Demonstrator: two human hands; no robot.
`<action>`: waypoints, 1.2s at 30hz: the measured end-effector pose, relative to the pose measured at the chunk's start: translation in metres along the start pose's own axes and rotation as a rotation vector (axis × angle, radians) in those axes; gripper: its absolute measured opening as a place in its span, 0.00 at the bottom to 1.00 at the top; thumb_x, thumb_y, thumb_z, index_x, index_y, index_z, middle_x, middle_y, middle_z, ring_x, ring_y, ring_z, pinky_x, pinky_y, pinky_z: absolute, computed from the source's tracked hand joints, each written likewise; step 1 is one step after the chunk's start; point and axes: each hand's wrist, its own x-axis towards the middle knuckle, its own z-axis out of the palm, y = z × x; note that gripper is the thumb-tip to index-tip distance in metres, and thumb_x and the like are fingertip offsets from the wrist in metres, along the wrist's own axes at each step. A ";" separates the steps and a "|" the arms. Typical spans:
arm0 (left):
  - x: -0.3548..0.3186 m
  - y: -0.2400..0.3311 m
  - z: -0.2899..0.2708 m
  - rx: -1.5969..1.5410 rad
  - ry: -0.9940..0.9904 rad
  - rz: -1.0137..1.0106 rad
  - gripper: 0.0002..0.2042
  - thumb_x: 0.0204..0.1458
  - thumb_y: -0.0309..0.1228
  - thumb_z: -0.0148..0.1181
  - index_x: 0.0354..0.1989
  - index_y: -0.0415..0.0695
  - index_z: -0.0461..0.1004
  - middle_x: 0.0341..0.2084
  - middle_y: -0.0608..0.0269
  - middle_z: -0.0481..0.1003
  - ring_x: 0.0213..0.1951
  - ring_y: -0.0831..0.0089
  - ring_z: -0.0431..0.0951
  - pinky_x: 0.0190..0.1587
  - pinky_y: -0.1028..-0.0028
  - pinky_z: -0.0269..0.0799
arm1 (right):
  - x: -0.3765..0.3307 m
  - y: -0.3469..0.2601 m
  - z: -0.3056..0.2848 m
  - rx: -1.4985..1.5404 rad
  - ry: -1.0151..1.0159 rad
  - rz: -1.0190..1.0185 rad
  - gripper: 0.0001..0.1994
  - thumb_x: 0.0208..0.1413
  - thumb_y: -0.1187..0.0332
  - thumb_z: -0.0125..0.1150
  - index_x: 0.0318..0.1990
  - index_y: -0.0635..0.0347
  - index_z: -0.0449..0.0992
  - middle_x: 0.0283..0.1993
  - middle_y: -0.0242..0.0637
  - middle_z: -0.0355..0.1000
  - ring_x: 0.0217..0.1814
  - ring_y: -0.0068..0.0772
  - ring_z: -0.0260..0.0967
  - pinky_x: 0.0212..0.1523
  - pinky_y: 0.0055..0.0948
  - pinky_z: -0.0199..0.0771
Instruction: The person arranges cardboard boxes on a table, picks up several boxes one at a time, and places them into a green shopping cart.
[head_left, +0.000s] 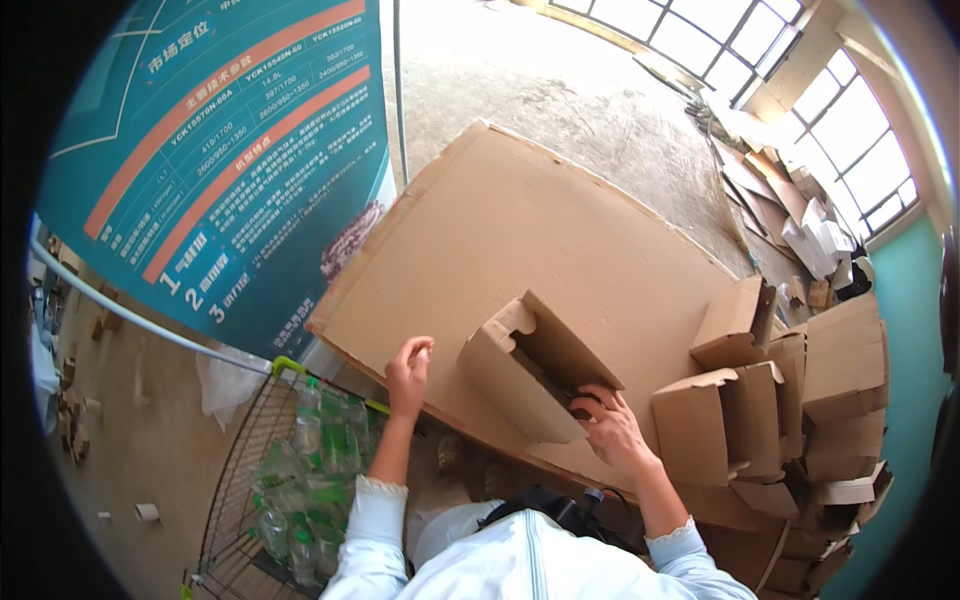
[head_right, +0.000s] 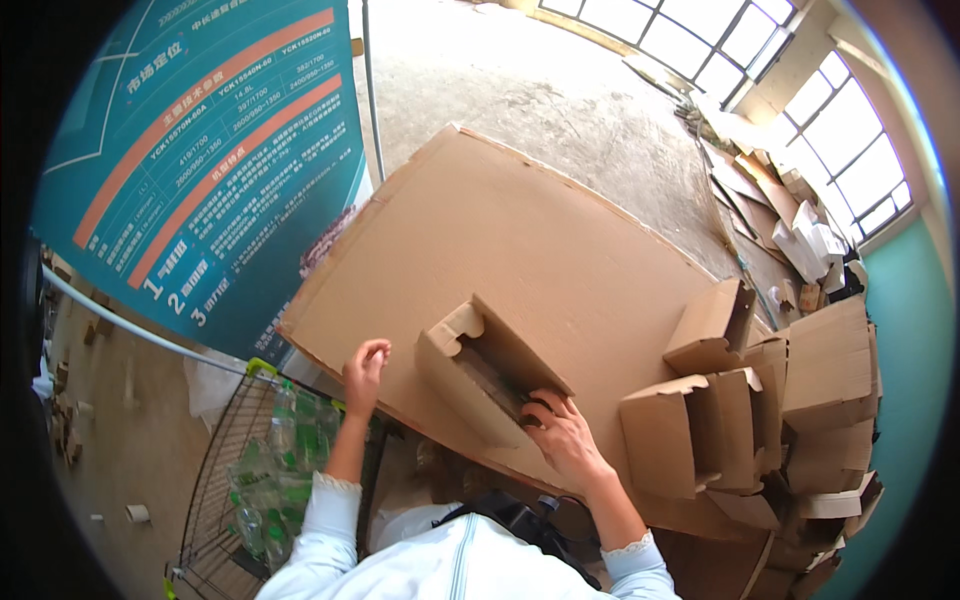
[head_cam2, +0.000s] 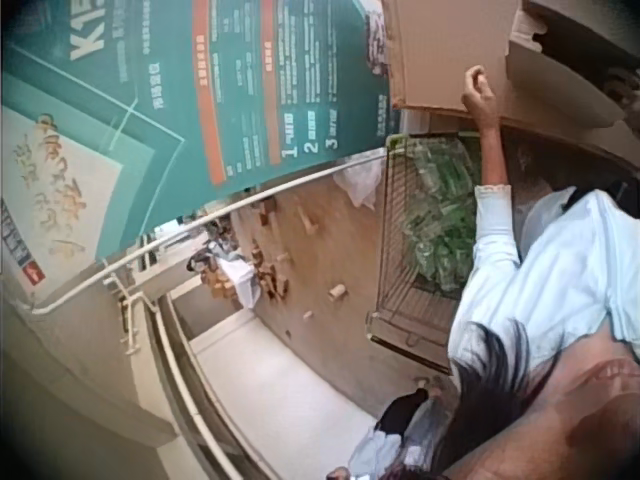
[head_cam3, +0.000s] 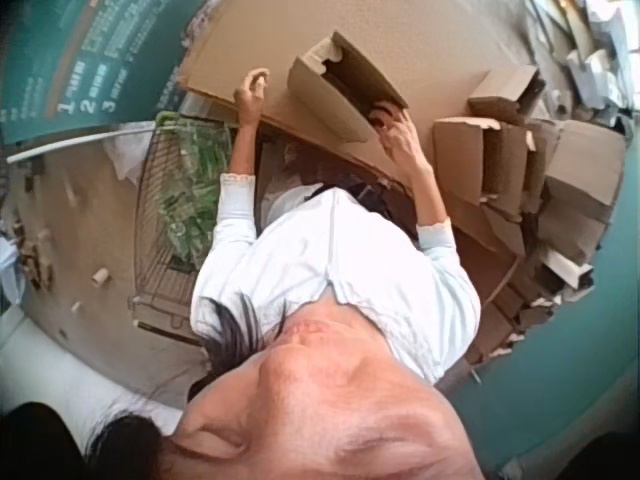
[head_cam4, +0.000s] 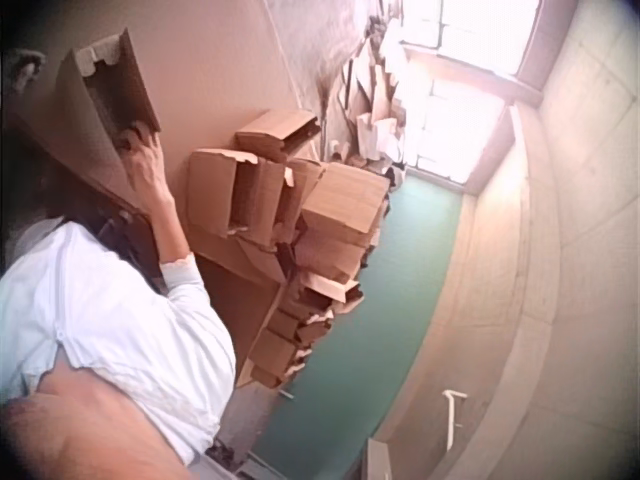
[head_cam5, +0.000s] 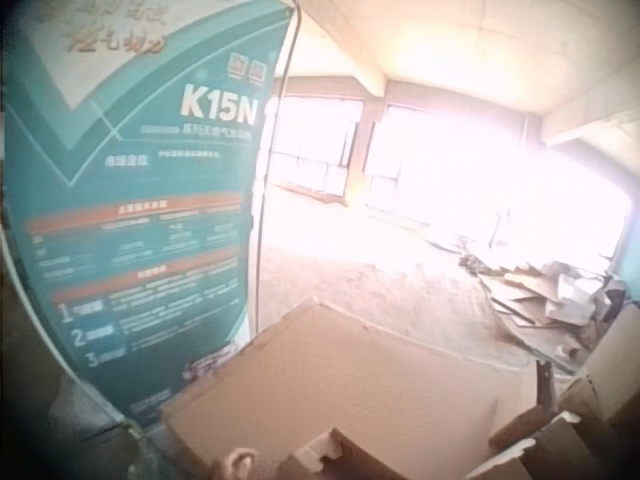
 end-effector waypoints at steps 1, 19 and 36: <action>0.005 0.001 0.008 0.074 -0.122 -0.002 0.09 0.56 0.26 0.48 0.42 0.38 0.72 0.34 0.66 0.74 0.35 0.82 0.72 0.39 0.82 0.68 | -0.018 -0.003 -0.002 0.039 0.044 0.036 0.13 0.32 0.77 0.60 0.32 0.58 0.76 0.47 0.40 0.67 0.53 0.47 0.63 0.50 0.41 0.67; -0.149 -0.028 0.098 0.143 0.374 -0.028 0.17 0.59 0.37 0.40 0.48 0.41 0.72 0.38 0.51 0.70 0.46 0.60 0.68 0.51 0.68 0.61 | -0.103 0.082 0.134 0.801 -0.139 0.427 0.21 0.38 0.63 0.74 0.40 0.62 0.76 0.38 0.37 0.75 0.41 0.31 0.70 0.43 0.31 0.71; -0.261 0.082 -0.036 -0.849 0.441 -0.411 0.24 0.58 0.49 0.44 0.57 0.45 0.63 0.51 0.65 0.68 0.49 0.77 0.70 0.50 0.75 0.66 | -0.029 -0.053 0.075 1.470 -0.266 0.021 0.25 0.37 0.70 0.73 0.45 0.64 0.69 0.42 0.35 0.71 0.44 0.29 0.68 0.44 0.30 0.70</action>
